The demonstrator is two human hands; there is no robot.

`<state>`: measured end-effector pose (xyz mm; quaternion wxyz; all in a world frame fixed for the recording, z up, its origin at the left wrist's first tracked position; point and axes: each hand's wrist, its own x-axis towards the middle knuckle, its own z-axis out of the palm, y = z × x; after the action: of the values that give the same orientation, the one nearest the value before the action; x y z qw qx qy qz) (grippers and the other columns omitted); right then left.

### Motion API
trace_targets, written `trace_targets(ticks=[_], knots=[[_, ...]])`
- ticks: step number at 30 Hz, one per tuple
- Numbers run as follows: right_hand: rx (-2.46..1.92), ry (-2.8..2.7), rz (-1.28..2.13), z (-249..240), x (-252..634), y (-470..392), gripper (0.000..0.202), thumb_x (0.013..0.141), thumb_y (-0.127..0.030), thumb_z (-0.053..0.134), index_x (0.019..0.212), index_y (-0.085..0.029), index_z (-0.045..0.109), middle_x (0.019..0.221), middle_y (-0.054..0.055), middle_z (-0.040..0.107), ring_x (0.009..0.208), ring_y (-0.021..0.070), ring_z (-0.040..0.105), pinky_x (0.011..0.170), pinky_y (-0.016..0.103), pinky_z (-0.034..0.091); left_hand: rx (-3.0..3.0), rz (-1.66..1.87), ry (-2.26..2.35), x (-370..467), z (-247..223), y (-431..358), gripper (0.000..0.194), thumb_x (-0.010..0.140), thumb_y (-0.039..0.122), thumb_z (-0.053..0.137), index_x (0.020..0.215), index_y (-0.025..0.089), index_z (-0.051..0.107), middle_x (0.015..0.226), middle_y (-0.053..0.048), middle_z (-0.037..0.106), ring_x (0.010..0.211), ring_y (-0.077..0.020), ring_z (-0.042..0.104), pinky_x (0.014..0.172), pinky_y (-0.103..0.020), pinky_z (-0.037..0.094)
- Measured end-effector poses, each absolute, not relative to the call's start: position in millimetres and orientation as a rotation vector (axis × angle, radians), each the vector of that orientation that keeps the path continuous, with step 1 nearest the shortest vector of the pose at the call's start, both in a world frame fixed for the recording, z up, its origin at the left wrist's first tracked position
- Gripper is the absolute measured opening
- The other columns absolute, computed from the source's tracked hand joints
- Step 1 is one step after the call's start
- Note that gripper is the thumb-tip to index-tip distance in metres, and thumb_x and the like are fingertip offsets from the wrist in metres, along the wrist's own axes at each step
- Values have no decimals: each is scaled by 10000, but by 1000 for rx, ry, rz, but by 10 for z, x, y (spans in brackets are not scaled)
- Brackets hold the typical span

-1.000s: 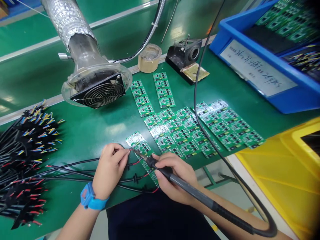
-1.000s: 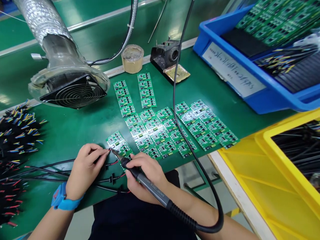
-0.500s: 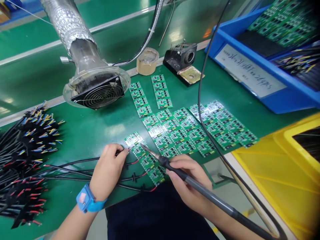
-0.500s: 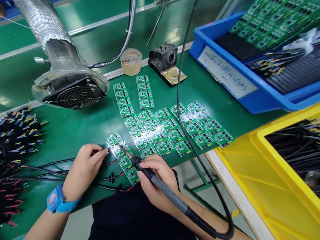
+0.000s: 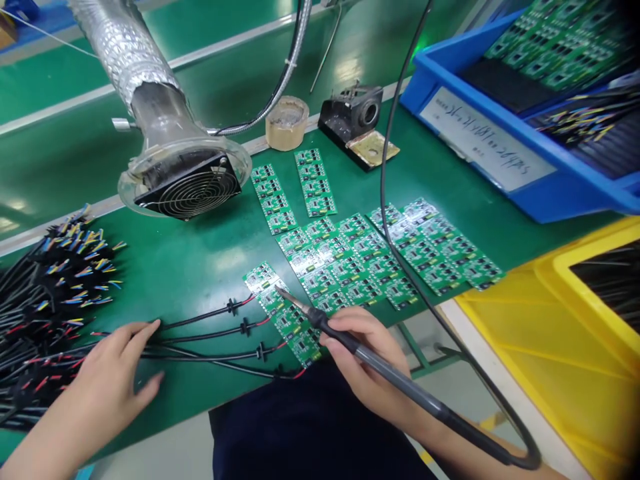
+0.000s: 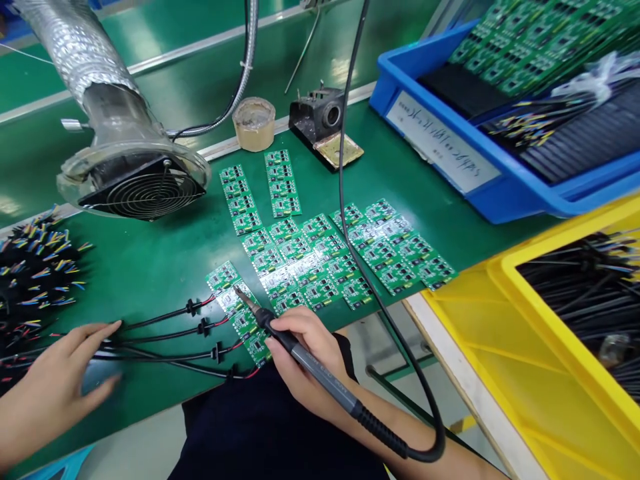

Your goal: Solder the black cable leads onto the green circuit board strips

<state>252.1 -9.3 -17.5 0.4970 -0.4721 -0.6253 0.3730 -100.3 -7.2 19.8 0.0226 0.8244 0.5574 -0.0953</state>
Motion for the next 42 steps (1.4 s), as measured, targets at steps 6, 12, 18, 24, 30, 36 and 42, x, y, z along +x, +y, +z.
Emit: trace_targets(ticks=[6,12,18,24,30,36,42], knots=[[-1174,-1512,823,-216,2493,-117,199,789,-86,536,943,-210,525,830,39,555,763,152,589,635,287,526,2549,-507,1593,-952,297,197,169,717,166,431,818,192,564,784,-66,560,656,-215,577,617,-342,468],[-1159,-1364,889,-262,2342,-159,116,829,-147,523,924,-214,517,730,14,601,699,152,655,656,289,564,2697,-347,1766,-857,1005,45,255,750,147,372,853,243,584,973,-61,549,644,-185,551,573,-329,461],[-916,-1334,1061,-278,1965,-246,145,851,-136,487,961,-227,513,720,13,584,698,147,652,619,279,583,2262,-349,1817,-1507,1352,-101,332,696,289,624,1027,314,634,1075,-19,615,902,-221,617,790,-351,501],[-782,-1372,982,-256,1971,-119,176,852,-110,475,984,-217,521,719,31,600,728,187,650,657,391,590,2034,-78,2290,-2191,1138,335,528,759,550,487,1112,175,604,1115,-67,617,1062,-285,551,941,-459,403],[-873,-1487,760,-318,2161,52,171,802,-98,533,928,-213,540,712,39,628,743,205,660,615,346,570,2107,-39,2183,-2197,719,630,492,699,478,507,1046,148,621,1023,-98,644,947,-233,593,893,-333,441],[-896,-1455,712,-356,2179,72,149,799,-119,543,912,-216,545,698,34,629,726,213,668,594,360,562,2097,103,2309,-2141,714,555,352,751,421,407,898,148,573,887,-93,632,814,-219,581,767,-319,462],[-877,-1441,725,-344,2169,73,118,811,-129,545,895,-212,555,690,30,628,736,214,681,605,336,555,2038,338,2496,-2143,770,425,309,829,385,272,787,178,497,770,-84,588,758,-209,559,734,-324,454]])
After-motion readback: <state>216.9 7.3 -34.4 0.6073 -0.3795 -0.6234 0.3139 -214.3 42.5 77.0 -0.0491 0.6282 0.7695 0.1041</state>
